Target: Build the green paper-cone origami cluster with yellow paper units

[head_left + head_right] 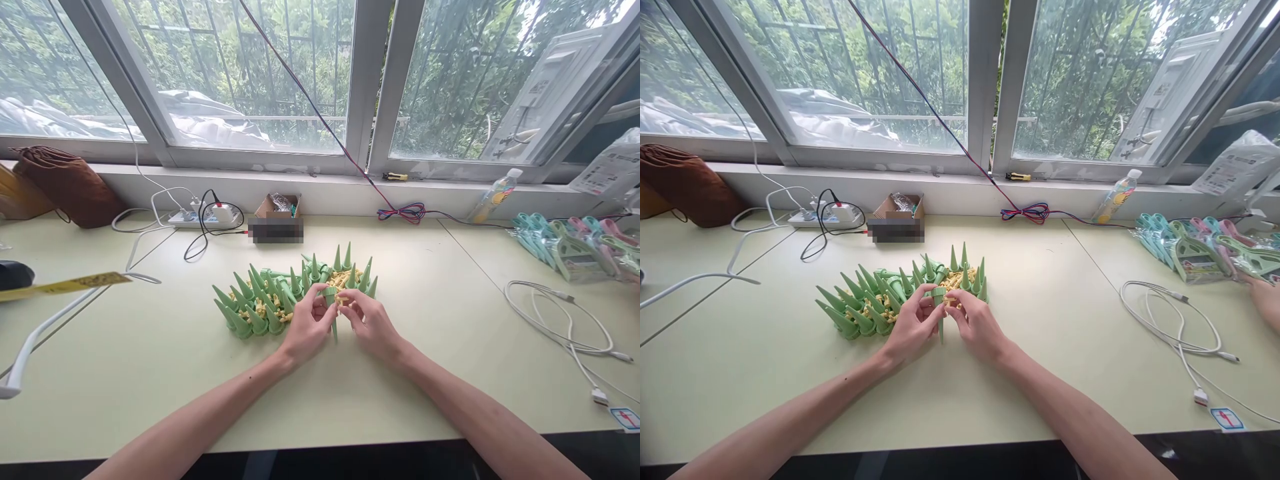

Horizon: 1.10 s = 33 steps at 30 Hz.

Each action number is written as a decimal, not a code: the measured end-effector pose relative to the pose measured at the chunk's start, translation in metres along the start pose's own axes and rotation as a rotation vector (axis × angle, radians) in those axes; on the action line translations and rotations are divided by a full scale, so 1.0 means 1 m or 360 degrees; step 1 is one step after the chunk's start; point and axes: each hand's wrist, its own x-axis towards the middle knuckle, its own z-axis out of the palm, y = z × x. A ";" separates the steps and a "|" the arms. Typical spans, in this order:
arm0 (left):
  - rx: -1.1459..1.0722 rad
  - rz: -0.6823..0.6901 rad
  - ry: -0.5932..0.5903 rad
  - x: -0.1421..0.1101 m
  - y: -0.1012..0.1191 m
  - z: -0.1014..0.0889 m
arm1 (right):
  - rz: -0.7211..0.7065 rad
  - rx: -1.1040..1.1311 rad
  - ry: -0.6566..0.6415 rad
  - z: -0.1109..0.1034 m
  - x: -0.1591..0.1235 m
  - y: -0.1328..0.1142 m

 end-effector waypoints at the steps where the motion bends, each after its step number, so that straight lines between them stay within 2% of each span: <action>1: 0.0012 0.0008 0.0001 0.000 0.000 0.000 | 0.0003 -0.0013 0.0000 0.000 0.000 0.000; 10: 0.0135 0.0078 -0.0026 -0.001 -0.002 0.001 | -0.0002 -0.0031 -0.0001 -0.001 0.000 -0.001; 17: 0.0324 0.0343 0.0027 0.000 -0.002 -0.002 | -0.0036 -0.0005 -0.0001 0.001 -0.001 0.003; 25: 0.0155 0.0198 -0.0037 -0.003 0.000 0.000 | -0.0105 -0.0093 0.0053 -0.001 -0.002 0.001; 33: 0.0133 0.0221 -0.0086 -0.004 0.000 0.001 | -0.0138 -0.0202 0.0097 -0.003 -0.003 0.002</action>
